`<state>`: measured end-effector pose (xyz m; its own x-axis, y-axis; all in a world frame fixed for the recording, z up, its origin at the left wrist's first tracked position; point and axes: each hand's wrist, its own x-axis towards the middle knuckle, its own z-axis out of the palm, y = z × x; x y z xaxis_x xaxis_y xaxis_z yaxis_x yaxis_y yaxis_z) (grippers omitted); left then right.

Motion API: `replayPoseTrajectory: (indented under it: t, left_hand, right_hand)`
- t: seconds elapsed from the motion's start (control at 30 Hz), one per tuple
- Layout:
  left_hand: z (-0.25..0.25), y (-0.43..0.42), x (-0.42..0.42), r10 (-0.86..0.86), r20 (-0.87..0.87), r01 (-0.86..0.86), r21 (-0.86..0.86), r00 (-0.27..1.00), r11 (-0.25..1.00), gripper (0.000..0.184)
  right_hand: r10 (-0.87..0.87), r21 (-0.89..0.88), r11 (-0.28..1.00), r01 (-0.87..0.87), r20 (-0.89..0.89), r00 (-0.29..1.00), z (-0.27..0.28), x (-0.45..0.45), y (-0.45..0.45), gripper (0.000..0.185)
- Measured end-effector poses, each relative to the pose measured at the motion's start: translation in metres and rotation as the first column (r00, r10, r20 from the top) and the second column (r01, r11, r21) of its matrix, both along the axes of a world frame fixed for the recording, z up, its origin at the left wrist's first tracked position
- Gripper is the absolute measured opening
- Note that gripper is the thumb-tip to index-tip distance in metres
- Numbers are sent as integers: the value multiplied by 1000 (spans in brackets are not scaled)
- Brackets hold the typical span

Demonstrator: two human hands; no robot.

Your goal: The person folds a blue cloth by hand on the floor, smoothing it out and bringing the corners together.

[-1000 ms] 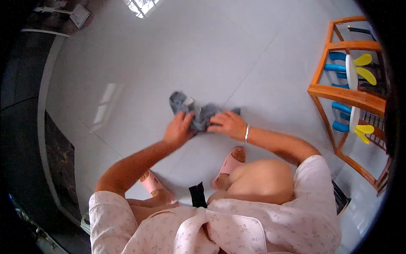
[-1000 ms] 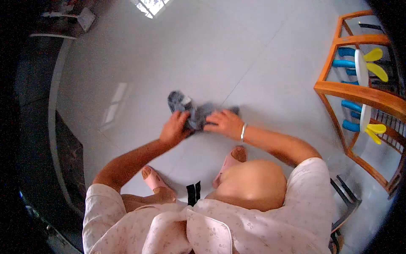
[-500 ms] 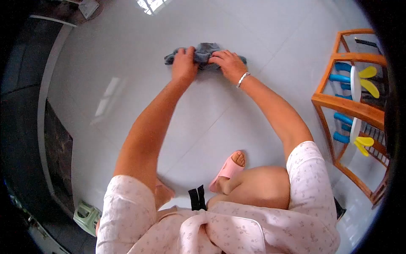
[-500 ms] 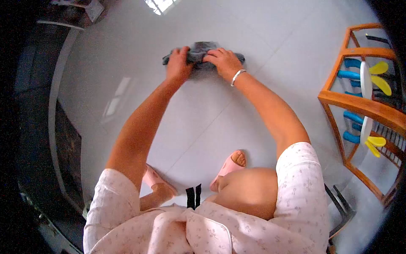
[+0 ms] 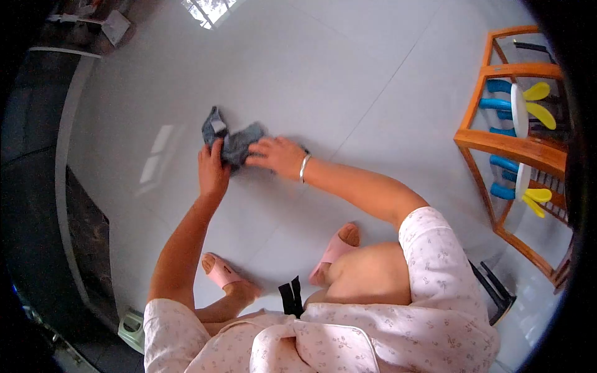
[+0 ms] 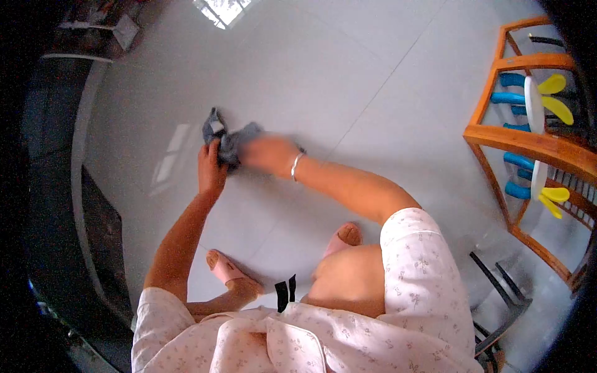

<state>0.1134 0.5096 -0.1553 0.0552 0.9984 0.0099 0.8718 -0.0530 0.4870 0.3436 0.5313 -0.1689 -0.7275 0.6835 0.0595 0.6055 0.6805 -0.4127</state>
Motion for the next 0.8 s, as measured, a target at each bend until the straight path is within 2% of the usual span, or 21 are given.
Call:
replayPoseTrajectory:
  t: [0.07, 0.2, 0.27, 0.3, 0.37, 0.4, 0.43, 0.47, 0.5, 0.53, 0.6, 0.67, 0.73, 0.77, 0.8]
  left_hand:
    - [5, 26, 18, 49, -27, -50, -48, 998, 998, 59]
    - [13, 80, 81, 39, 159, -34, -30, 987, 999, 55]
    - [33, 56, 106, 72, 224, -59, -65, 972, 996, 55]
    - [46, 33, 116, 56, 246, -33, -100, 968, 994, 55]
    - [52, 6, 126, 50, 287, -3, -162, 956, 987, 58]
    - [42, -48, 134, -22, 266, 78, -204, 964, 976, 59]
    - [51, -50, 138, 15, 316, 72, -262, 949, 962, 59]
    - [44, -77, 143, -28, 301, 129, -322, 953, 938, 59]
    - [22, -120, 151, -144, 274, 232, -323, 951, 917, 61]
    - [27, -116, 155, -131, 320, 247, -355, 938, 902, 60]
    - [21, -125, 165, -209, 229, 292, -433, 951, 853, 60]
    - [13, -122, 165, -242, 236, 323, -413, 941, 852, 58]
    - [0, -105, 167, -201, 264, 299, -412, 943, 861, 58]
    - [0, -87, 169, -177, 235, 262, -407, 956, 875, 57]
    - [0, -69, 171, -84, 243, 177, -393, 966, 902, 56]
  right_hand:
    - [-68, 111, 991, 71, -33, 997, -7, 10, 17, 44]
    - [-202, 122, 971, 206, -45, 978, 16, 65, 57, 33]
    - [-251, 164, 948, 272, -141, 958, 32, 89, 43, 36]
    - [-202, 239, 938, 250, -208, 957, 25, 119, 15, 34]
    - [-204, 169, 956, 241, -212, 956, 46, 131, -12, 32]
    - [-218, 131, 961, 243, -177, 960, 47, 141, -37, 31]
    - [-221, 93, 968, 233, -130, 967, 43, 153, -69, 30]
    - [-257, 33, 964, 263, -121, 959, 34, 165, -113, 29]
    - [-300, -31, 954, 298, -108, 948, 23, 171, -148, 27]
    - [-305, -38, 952, 302, -106, 947, 17, 173, -155, 27]
    - [-395, -104, 912, 396, 31, 918, 8, 179, -174, 26]
    - [-411, -130, 905, 405, -22, 912, -2, 179, -172, 29]
    - [-458, -186, 878, 440, -66, 886, -15, 170, -139, 40]
    - [-469, -139, 882, 451, -163, 868, -19, 166, -114, 40]
    - [-473, -89, 880, 467, -260, 842, -21, 160, -86, 39]
